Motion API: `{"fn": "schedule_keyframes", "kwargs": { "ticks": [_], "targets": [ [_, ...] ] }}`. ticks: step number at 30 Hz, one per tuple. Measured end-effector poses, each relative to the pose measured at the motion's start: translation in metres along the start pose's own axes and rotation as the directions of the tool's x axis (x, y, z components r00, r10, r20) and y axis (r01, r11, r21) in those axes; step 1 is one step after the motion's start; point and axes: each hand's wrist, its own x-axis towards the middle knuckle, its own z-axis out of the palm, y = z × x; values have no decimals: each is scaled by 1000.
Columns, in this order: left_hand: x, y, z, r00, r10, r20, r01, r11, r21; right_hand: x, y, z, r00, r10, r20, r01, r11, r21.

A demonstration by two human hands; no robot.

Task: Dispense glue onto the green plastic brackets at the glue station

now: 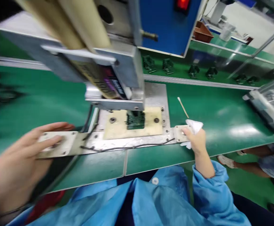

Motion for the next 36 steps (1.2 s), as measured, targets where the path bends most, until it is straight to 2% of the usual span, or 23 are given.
{"fn": "schedule_keyframes", "kwargs": {
  "ticks": [3,12,20,25,30,36],
  "targets": [
    [-2,4,4,995,-99,-26,95,986,-134,1,11,-3,999,15,-36,-15,1000,13],
    [-3,5,8,999,-49,-16,46,985,-169,-2,-6,-1,996,28,-85,-27,999,23],
    [-6,8,11,999,-26,-24,23,993,-119,-3,-3,-2,998,-13,-68,14,1000,19],
    [-8,11,12,998,-61,-13,58,985,-163,-4,-4,-1,998,34,-60,-30,997,66],
    [-8,9,12,999,-45,-5,44,984,-171,-3,-3,-1,997,-7,-76,11,998,58],
    [-7,9,11,999,-41,2,41,985,-168,-3,-4,-2,999,8,-49,-6,999,39]
  ]
}}
